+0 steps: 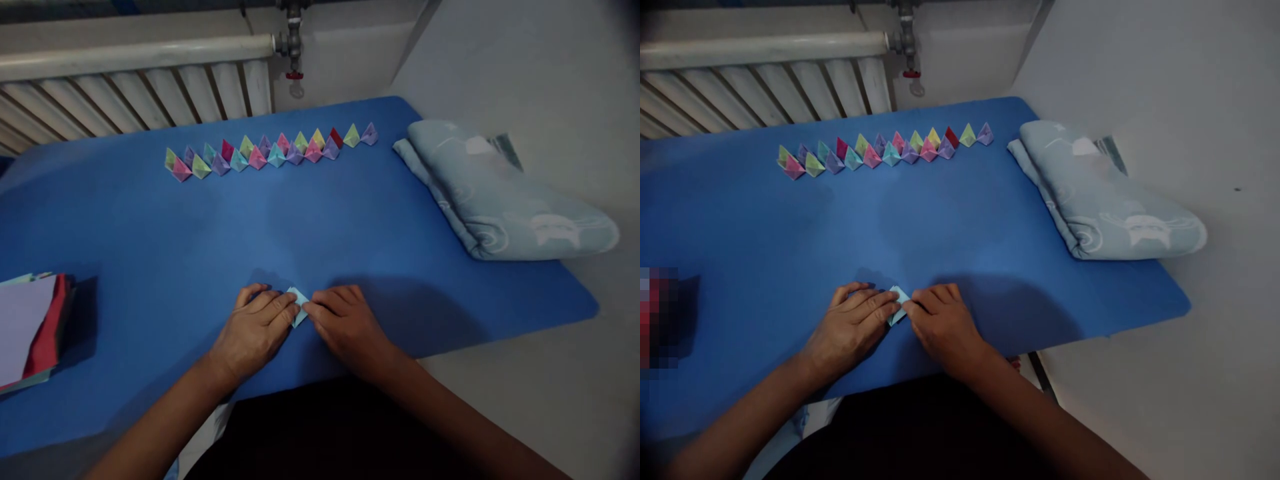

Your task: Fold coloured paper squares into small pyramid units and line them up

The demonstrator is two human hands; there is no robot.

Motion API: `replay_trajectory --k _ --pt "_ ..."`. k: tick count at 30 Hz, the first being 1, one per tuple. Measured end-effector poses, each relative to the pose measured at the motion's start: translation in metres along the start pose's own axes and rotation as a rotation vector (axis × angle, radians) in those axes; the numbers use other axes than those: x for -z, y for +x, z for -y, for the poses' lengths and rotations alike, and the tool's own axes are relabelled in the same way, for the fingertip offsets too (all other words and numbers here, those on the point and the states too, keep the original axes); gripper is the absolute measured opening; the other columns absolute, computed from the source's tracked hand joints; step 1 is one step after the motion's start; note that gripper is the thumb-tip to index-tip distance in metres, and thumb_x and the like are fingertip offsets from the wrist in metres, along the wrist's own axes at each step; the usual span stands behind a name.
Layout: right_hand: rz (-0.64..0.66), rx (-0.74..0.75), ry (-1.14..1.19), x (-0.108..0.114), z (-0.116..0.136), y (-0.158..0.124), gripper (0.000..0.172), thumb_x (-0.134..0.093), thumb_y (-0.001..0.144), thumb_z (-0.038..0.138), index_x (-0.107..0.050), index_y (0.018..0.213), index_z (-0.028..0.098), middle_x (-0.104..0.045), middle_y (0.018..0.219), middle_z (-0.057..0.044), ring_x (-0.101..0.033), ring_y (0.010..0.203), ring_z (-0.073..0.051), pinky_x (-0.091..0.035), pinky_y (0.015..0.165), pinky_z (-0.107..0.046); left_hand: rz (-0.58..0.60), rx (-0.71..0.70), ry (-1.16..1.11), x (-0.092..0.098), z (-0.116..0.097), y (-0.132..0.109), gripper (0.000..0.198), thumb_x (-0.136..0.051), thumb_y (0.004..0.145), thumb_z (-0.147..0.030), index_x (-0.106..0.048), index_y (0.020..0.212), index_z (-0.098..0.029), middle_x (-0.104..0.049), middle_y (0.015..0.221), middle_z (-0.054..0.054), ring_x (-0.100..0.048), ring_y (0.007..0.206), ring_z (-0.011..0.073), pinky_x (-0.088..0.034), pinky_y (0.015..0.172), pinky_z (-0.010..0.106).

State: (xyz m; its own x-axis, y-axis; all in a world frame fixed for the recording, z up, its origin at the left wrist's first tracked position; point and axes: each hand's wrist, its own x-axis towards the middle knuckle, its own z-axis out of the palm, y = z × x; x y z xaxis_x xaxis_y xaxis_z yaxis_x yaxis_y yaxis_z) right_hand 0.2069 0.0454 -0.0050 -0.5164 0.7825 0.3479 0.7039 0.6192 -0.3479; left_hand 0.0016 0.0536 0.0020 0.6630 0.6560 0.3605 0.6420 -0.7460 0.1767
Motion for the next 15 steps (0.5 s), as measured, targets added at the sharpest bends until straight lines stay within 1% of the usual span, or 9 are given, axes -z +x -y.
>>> replay_trajectory --k 4,9,15 --pt "-0.024 -0.005 -0.021 -0.0004 0.0012 -0.0008 0.017 -0.048 0.093 0.016 -0.064 0.098 0.018 -0.067 0.094 -0.005 -0.053 0.082 -0.018 -0.034 0.074 -0.034 -0.017 -0.003 -0.009 -0.0005 0.0007 -0.0001 0.021 -0.05 0.092 -0.011 -0.065 0.104 -0.02 -0.071 0.111 0.005 -0.064 0.093 0.0193 -0.037 0.094 0.042" --pt "-0.03 -0.006 -0.037 -0.0008 0.0015 -0.0016 0.015 -0.05 0.092 0.017 -0.065 0.091 0.018 -0.067 0.089 -0.003 -0.051 0.078 -0.016 -0.032 0.073 -0.034 -0.034 -0.01 0.012 -0.0003 0.0003 0.0013 0.018 -0.051 0.092 -0.013 -0.066 0.1 -0.019 -0.072 0.108 0.004 -0.064 0.091 0.018 -0.038 0.093 0.041" --pt "-0.022 -0.062 -0.01 -0.0018 0.002 0.0003 0.016 -0.05 0.092 0.018 -0.066 0.091 0.018 -0.066 0.09 -0.004 -0.051 0.079 -0.017 -0.032 0.074 -0.034 -0.048 0.064 -0.039 -0.0009 -0.003 0.0008 0.019 -0.05 0.093 -0.013 -0.066 0.101 -0.019 -0.071 0.108 0.004 -0.064 0.091 0.018 -0.039 0.092 0.041"
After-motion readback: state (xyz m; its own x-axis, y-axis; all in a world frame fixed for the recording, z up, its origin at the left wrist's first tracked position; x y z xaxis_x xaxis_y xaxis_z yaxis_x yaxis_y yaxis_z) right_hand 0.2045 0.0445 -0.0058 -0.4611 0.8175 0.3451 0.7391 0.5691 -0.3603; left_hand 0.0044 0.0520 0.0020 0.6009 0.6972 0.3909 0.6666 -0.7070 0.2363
